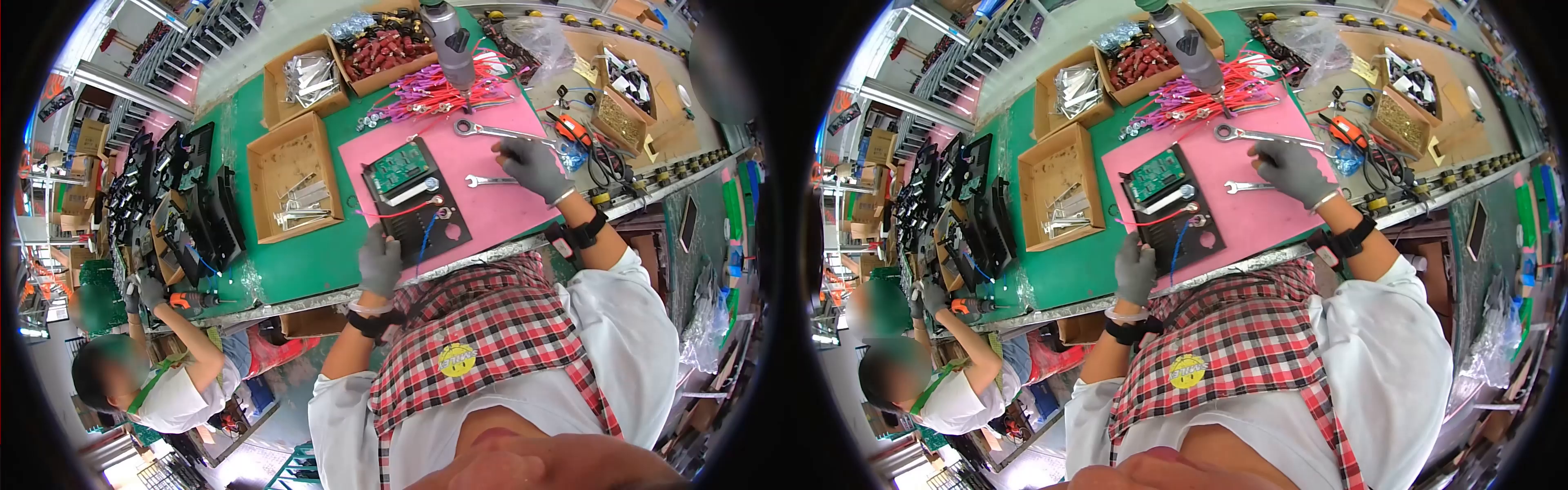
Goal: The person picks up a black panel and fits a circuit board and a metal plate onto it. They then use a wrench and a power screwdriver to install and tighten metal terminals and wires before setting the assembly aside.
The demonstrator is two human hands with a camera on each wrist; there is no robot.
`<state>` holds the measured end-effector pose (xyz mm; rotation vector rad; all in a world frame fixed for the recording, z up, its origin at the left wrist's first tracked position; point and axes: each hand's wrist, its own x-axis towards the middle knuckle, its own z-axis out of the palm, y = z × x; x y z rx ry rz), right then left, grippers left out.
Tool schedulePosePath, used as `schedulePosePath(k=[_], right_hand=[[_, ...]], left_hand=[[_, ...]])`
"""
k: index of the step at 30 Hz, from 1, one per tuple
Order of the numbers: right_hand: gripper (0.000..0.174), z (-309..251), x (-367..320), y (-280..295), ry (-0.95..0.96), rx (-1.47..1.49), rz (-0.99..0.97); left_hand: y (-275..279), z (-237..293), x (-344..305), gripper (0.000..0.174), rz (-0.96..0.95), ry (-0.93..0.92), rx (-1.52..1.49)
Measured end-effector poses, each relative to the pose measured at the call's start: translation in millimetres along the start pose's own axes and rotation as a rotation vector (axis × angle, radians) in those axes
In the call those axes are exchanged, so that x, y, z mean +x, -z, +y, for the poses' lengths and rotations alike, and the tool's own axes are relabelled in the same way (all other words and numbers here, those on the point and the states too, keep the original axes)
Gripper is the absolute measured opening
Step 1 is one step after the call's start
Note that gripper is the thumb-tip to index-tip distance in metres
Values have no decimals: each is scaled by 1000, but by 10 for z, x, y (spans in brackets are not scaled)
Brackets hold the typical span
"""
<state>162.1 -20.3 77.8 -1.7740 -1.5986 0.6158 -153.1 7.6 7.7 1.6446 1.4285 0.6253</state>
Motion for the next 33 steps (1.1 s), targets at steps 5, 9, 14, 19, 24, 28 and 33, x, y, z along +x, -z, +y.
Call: schedulePosePath(k=[5, 9, 14, 19, 24, 28, 33], right_hand=[[19, 195, -72, -117, 26, -21, -43], [18, 64, -8, -145, 45, -39, -46], [15, -344, 364, -90, 441, -194, 7], [15, -1019, 1181, -422, 553, -119, -101], [24, -1288, 2579, -924, 151, -615, -126], [25, -784, 3487, -1153, 276, -717, 159], [31, -688, 3745, -1175, 221, -853, 99]], left_hand=[[-152, 145, 39, 38, -60, -108, 258], [-165, 109, 78, 41, -129, -81, 316], [33, 192, 8, 44, -184, -42, 274], [-21, 99, -24, 40, -122, -173, 271], [-99, -82, -80, 37, -34, -323, 325], [-98, -182, -78, 28, 66, -552, 217], [-139, -216, -68, 23, 52, -558, 242]])
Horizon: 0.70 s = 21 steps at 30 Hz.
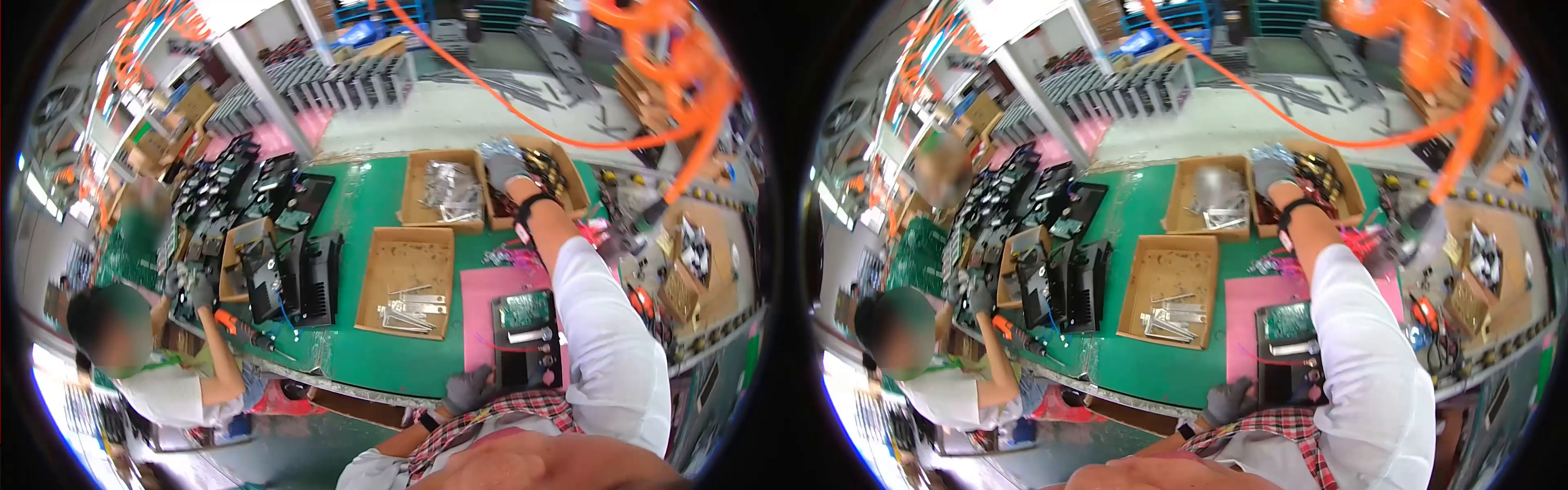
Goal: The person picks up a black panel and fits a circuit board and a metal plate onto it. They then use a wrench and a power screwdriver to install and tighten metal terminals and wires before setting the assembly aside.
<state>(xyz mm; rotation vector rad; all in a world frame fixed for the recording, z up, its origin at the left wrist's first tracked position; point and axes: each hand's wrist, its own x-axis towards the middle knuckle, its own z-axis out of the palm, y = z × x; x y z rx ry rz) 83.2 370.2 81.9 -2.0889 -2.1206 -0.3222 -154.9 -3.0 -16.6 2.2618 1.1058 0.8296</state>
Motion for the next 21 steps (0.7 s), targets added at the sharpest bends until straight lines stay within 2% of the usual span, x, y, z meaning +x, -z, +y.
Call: schedulePosePath(k=[1, 2, 4, 5, 6, 7, 8, 9, 12, 14, 15, 16, 17, 18, 19, 20, 21], right_hand=[[38, -99, -41, 224, 9, -134, -139], [42, 22, 95, -234, 12, -146, -48], [36, 44, 152, -359, -21, -133, -56], [28, 46, 149, -343, 21, -94, 41], [23, 136, 160, -512, 133, -10, 292], [25, -28, -59, 33, 49, 105, -37], [26, 58, -16, -173, 57, 99, 55], [26, 181, 33, -352, 54, 91, 144], [30, -61, -158, 410, -123, 292, 91], [37, -74, -197, 520, -156, 531, 300], [39, -166, -285, 635, -165, 686, 331], [41, -234, -366, 703, -115, 777, 310], [40, -383, -572, 896, -16, 873, 309], [37, -570, -881, 1222, 19, 873, 221], [35, -711, -1222, 1461, 67, 875, 132], [33, -759, -1503, 1468, 238, 804, 162], [31, -762, -1794, 1487, 410, 732, 193]], left_hand=[[-27, -1, 48, 23, 57, -6, 18], [-66, 23, 62, 23, 109, -2, 40], [-93, 60, 30, 24, 158, 28, 53], [-109, 67, 8, 25, 159, 47, 6], [-112, 56, 2, 25, 160, 53, -39], [-93, 64, 17, 26, 161, 46, -87], [-37, 56, 29, 34, 81, 35, -87], [-73, 8, 16, 34, 67, 49, -69], [-145, -25, -49, 30, -6, 74, -46], [76, 100, 36, 23, -52, 102, -43], [110, 115, 61, 24, -76, 114, -62], [126, 82, 70, 25, -98, 134, -75], [42, 2, 55, 27, 5, 125, -83], [-19, -47, 36, 30, 117, 127, -87], [119, 35, 84, 35, 109, 252, -374], [300, 149, 180, 40, 113, 371, -660], [425, 284, 261, 43, 234, 342, -772]])
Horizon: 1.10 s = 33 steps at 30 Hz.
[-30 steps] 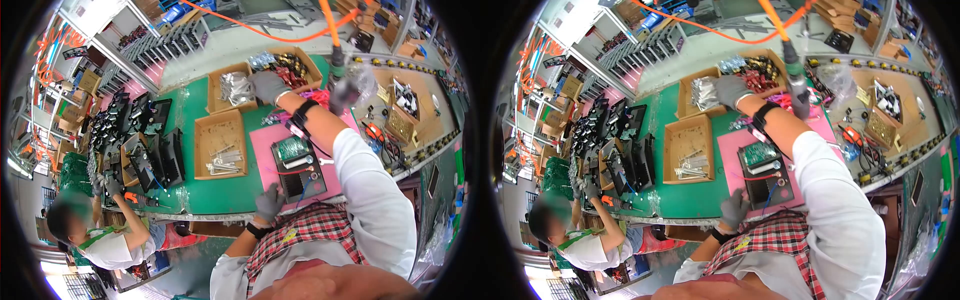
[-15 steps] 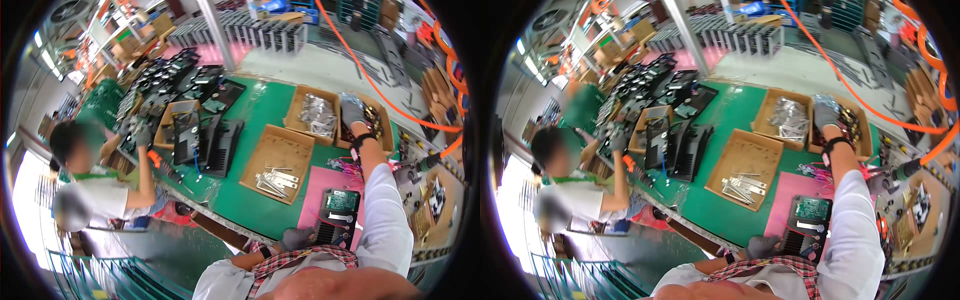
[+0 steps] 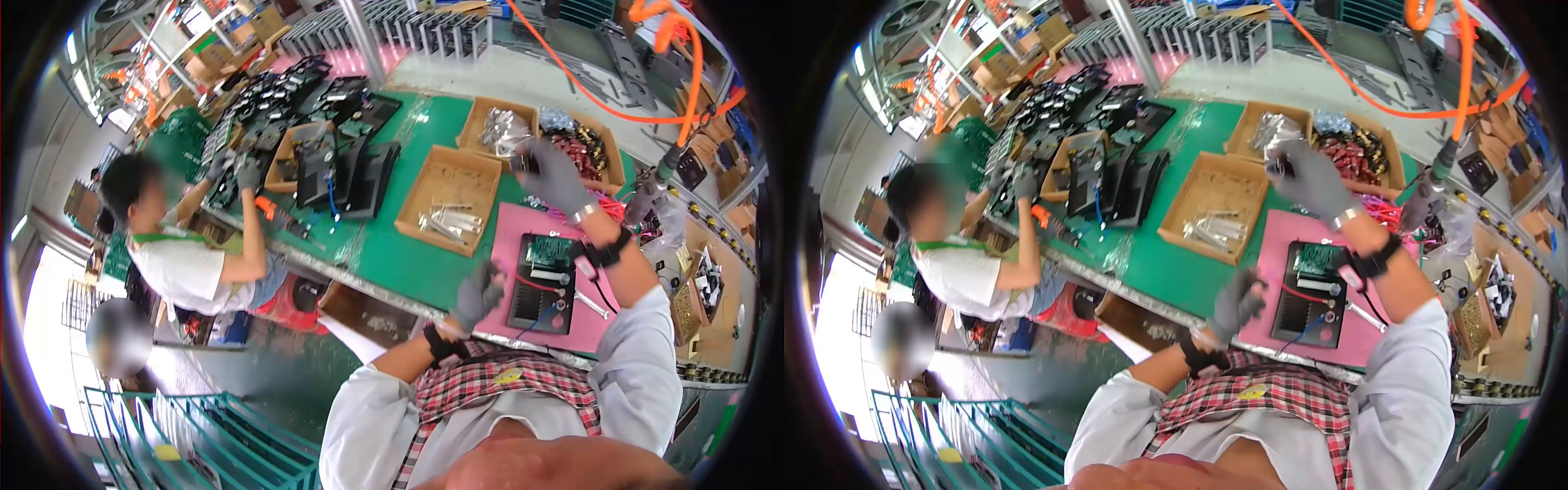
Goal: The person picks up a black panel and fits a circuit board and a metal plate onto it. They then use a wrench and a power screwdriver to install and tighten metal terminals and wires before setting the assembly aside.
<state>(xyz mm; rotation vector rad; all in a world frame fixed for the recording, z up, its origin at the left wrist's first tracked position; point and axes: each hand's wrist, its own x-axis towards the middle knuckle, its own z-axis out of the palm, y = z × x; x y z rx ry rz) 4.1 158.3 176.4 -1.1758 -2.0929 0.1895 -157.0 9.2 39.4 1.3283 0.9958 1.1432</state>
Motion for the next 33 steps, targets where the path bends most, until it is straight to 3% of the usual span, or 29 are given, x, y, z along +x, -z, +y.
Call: schedulePosePath(k=[2, 4, 7, 10, 11, 13, 14, 18, 23, 29, 33], right_hand=[[32, -305, -478, 154, 221, -38, -310], [37, -680, -907, 261, 178, -230, -464], [39, -748, -1341, 232, 228, -364, -311], [46, -611, -1520, 369, 215, -178, -158], [41, -572, -1574, 455, 124, -54, -132], [33, -444, -1658, 596, -120, 81, -58], [30, -398, -1697, 641, -232, 146, -9], [18, -400, -1815, 579, -350, 323, 27], [17, -242, -1825, 437, -366, 281, 89], [20, -194, -1780, 324, -287, 215, 148], [24, -193, -1734, 366, -267, 284, 46]], left_hand=[[-47, 289, 48, 45, 57, -120, -89], [-90, 452, 85, 44, -14, -253, 6], [-309, 378, 69, 43, -59, -86, 116], [-413, 592, -31, 40, -186, 137, -149], [-433, 518, -35, 34, -184, 123, -367], [-399, 561, -19, 31, -177, 1, -201], [-370, 690, -34, 34, -289, 130, -407], [-544, 669, -31, 36, -340, 87, -360], [-600, 631, 36, 33, -356, 5, -204], [-719, 485, 80, 26, -216, -68, -149], [-715, 521, 114, 30, -210, 210, -363]])
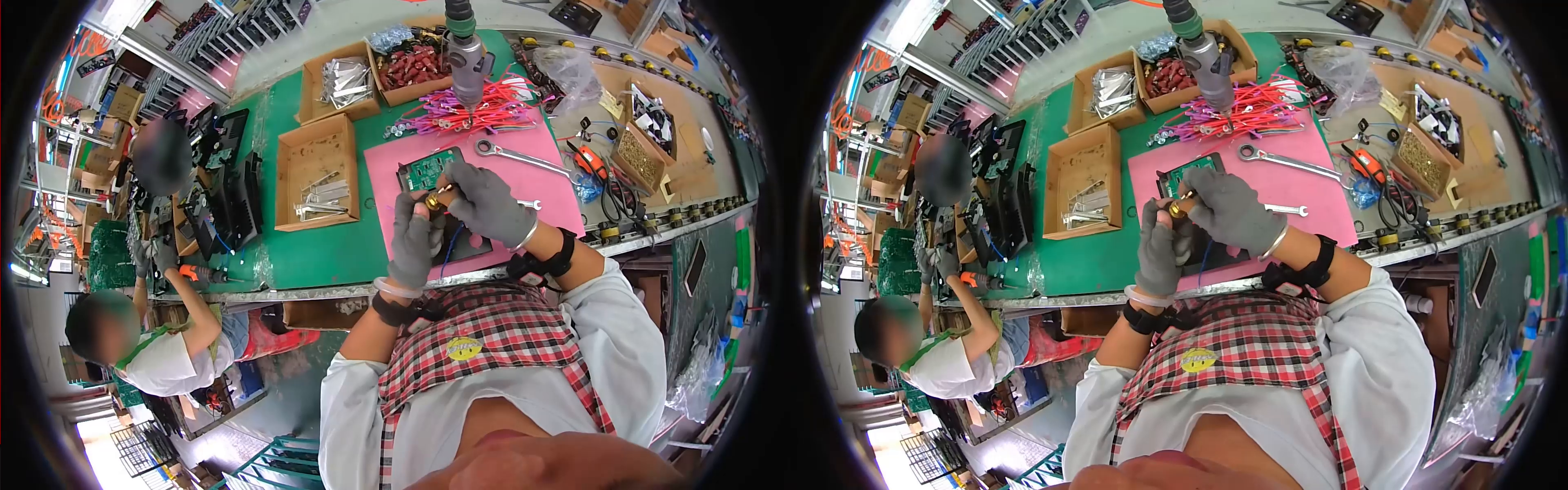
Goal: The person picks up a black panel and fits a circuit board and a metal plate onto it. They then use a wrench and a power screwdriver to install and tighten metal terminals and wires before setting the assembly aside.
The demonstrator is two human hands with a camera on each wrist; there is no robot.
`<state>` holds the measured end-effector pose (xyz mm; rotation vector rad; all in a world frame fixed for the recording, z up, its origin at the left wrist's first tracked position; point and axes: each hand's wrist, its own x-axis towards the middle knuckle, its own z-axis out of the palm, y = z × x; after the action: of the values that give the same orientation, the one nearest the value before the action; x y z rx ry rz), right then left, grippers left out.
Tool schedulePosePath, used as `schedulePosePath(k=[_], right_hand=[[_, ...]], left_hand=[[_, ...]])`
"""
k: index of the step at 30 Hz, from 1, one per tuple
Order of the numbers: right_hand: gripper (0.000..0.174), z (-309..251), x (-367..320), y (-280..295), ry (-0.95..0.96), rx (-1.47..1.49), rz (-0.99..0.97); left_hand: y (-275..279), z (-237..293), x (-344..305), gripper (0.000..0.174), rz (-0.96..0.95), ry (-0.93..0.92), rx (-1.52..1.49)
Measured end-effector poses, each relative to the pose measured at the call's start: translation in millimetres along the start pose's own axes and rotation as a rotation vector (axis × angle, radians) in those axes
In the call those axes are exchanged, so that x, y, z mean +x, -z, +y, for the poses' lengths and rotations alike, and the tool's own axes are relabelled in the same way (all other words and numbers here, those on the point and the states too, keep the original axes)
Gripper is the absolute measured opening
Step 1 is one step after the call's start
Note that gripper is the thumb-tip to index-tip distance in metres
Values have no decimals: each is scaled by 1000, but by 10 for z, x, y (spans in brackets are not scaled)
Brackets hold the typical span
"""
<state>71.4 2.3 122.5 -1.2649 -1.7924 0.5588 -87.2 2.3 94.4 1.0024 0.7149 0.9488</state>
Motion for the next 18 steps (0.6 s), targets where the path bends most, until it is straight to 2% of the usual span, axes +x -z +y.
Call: schedulePosePath(k=[2, 5, 8, 11, 12, 15, 18], right_hand=[[24, 30, 30, 19, -19, 136, -83], [25, -75, 61, 48, -186, 85, -97], [25, -23, 48, -23, 40, 19, 71], [33, 215, 44, 45, 66, 93, -83], [43, 457, 48, 21, 55, 48, 23], [49, 679, 59, 117, -328, 290, 163], [53, 369, -32, 66, -231, 234, 3]], left_hand=[[57, -2, 21, 33, -51, 7, -27], [36, 12, 25, 37, -83, 24, -35], [2, 70, 24, 42, -119, 70, -96], [38, 93, -6, 48, -116, 95, -140], [49, 97, -15, 48, -92, 84, -132], [32, 152, 9, 47, -39, 76, -38], [-2, 76, 42, 42, -51, 141, -48]])
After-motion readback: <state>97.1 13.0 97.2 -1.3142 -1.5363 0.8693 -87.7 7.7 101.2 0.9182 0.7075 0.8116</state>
